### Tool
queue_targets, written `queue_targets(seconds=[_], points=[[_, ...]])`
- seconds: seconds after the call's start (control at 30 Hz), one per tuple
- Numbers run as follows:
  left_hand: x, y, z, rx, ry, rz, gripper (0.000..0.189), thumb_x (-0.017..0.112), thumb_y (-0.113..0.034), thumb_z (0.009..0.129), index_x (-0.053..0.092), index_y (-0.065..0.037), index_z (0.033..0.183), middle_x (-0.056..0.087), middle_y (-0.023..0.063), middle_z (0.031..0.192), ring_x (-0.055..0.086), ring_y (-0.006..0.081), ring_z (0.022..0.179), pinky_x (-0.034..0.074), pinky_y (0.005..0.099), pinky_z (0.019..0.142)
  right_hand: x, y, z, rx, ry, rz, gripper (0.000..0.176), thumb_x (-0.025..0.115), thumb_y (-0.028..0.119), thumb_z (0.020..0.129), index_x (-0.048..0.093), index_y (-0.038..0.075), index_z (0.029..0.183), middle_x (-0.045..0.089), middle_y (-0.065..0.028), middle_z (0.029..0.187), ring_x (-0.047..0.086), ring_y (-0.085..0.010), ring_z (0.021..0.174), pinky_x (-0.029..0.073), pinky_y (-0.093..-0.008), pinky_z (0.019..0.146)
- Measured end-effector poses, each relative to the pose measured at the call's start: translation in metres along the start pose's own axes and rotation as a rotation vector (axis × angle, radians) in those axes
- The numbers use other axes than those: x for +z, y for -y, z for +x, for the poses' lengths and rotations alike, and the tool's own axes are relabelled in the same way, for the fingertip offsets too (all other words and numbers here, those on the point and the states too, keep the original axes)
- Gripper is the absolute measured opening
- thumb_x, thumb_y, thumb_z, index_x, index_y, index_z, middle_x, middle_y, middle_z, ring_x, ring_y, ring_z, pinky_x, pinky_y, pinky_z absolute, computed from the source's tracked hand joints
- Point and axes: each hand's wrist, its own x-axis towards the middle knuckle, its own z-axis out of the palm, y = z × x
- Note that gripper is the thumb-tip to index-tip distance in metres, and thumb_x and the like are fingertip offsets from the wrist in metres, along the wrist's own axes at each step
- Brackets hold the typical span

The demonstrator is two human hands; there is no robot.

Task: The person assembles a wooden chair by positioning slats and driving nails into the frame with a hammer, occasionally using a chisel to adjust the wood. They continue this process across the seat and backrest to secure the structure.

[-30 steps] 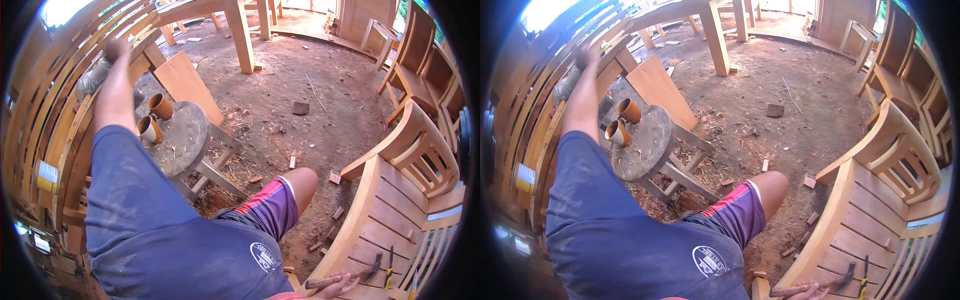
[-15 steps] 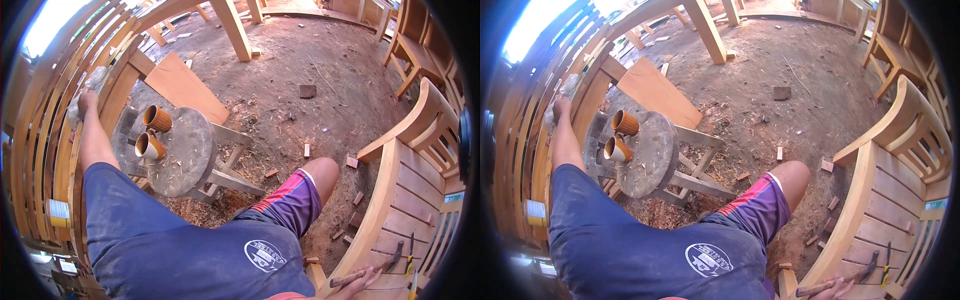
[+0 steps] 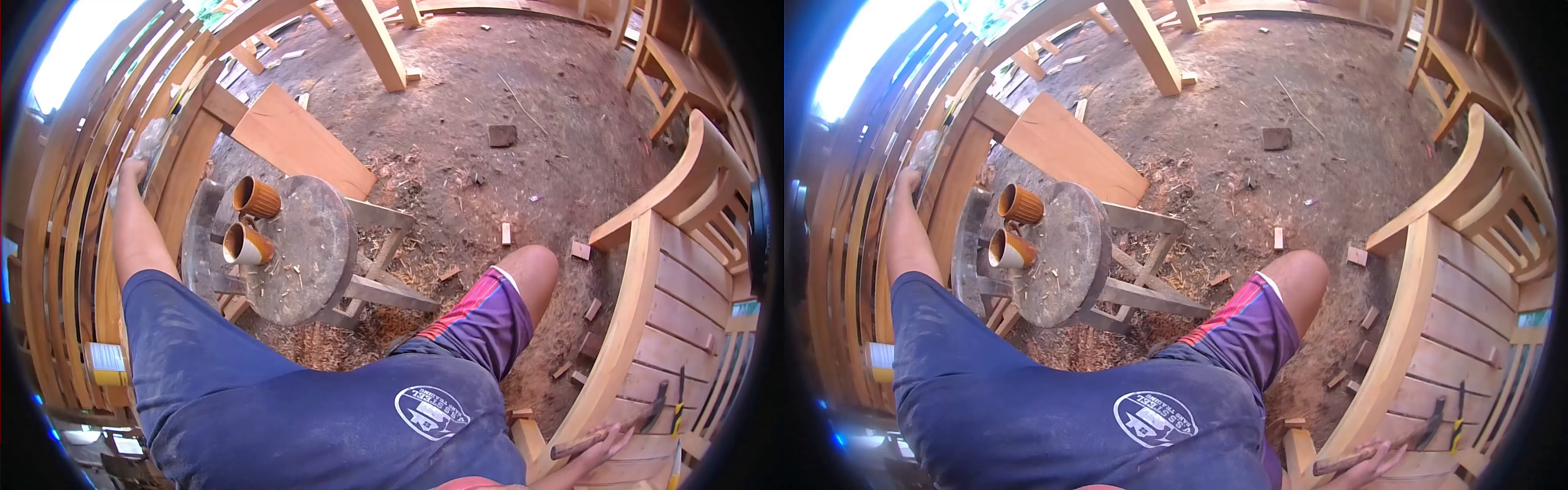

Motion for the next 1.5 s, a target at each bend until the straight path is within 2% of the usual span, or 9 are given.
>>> queue_targets(seconds=[0.17,0.23,0.3,0.43,1.03,1.13,1.27,1.37,1.5], points=[[0.017,0.01,0.029,0.135,-0.07,-0.025,0.07,0.052,-0.062,0.098,0.072,-0.001,0.124,0.066,0.0285,0.133,0.063,0.0396,0.129,0.048,0.0496,0.107,0.02,0.033,-0.023,0.095,-0.047,0.025,0.071,0.067,0.03,0.102,0.033,0.015,0.162,0.058,-0.0052,0.091,0.055,-0.0142,0.07,0.048,-0.0287,0.06],[0.003,-0.013,0.003,0.054,-0.09,-0.307,0.062,0.051,-0.046,0.096,0.07,0.007,0.124,0.066,0.0329,0.132,0.062,0.0427,0.13,0.048,0.0499,0.107,0.021,0.033,-0.022,0.102,-0.04,0.037,0.071,0.067,0.023,0.101,0.031,0.018,0.163,0.059,-0.0059,0.09,0.054,-0.0153,0.065,0.049,-0.0309,0.057],[0.007,-0.011,0.019,-0.019,-0.138,-0.03,0.057,0.047,-0.037,0.093,0.073,0.003,0.123,0.068,0.0296,0.131,0.064,0.0447,0.127,0.05,0.0537,0.105,0.024,0.038,-0.026,0.114,-0.07,0.065,0.072,0.067,0.022,0.101,0.03,0.018,0.163,0.059,-0.0064,0.091,0.055,-0.0154,0.065,0.05,-0.0305,0.056],[0.011,-0.017,0.01,-0.33,-0.134,-0.28,0.057,0.045,-0.037,0.093,0.074,0.001,0.123,0.069,0.0279,0.131,0.066,0.0464,0.124,0.052,0.0545,0.104,0.029,0.04,-0.027,0.108,-0.065,0.1,0.073,0.066,0.021,0.101,0.028,0.018,0.163,0.06,-0.0071,0.092,0.057,-0.0161,0.065,0.051,-0.0301,0.054],[-0.014,-0.086,-0.022,-0.296,-0.316,-0.261,0.053,0.056,-0.037,0.097,0.07,0.003,0.128,0.072,0.0266,0.123,0.069,0.0435,0.119,0.058,0.051,0.098,0.035,0.05,-0.033,0.091,-0.023,0.21,0.073,0.067,0.016,0.101,0.027,0.012,0.162,0.062,-0.0083,0.086,0.06,-0.0165,0.061,0.053,-0.0324,0.054],[-0.009,-0.083,-0.022,-0.203,-0.375,-0.128,0.053,0.057,-0.037,0.097,0.07,0.003,0.128,0.073,0.0266,0.122,0.07,0.0431,0.118,0.058,0.0505,0.097,0.02,0.049,-0.037,0.114,-0.051,0.182,0.074,0.067,0.017,0.101,0.027,0.013,0.163,0.061,-0.0072,0.086,0.058,-0.0153,0.061,0.052,-0.0315,0.055],[0.029,-0.012,-0.02,-0.087,-0.439,0.547,0.052,0.059,-0.037,0.097,0.07,0.003,0.129,0.073,0.0265,0.121,0.07,0.0426,0.117,0.059,0.0499,0.096,0.03,0.049,-0.033,0.165,-0.029,0.079,0.075,0.069,0.023,0.101,0.029,0.02,0.164,0.057,-0.0019,0.085,0.049,-0.011,0.06,0.045,-0.0256,0.053],[0.017,-0.061,-0.064,-0.43,-0.892,-0.8,0.034,0.062,-0.029,0.096,0.073,0.001,0.105,0.075,0.0275,0.1,0.075,0.0439,0.096,0.061,0.0534,0.081,0.014,0.019,-0.019,0.065,0.031,0.102,0.071,0.069,0.029,0.102,0.034,0.011,0.161,0.055,-0.0017,0.083,0.047,-0.0108,0.061,0.041,-0.0261,0.056],[-0.019,-0.097,-0.123,-0.563,-1.178,-0.788,0.027,0.057,-0.017,0.092,0.073,0.002,0.102,0.074,0.0265,0.108,0.071,0.0447,0.101,0.056,0.0538,0.09,0.006,-0.003,-0.007,-0.083,-0.038,-0.086,0.07,0.068,0.026,0.102,0.034,0.01,0.161,0.056,-0.0035,0.086,0.05,-0.013,0.065,0.043,-0.0273,0.058]])
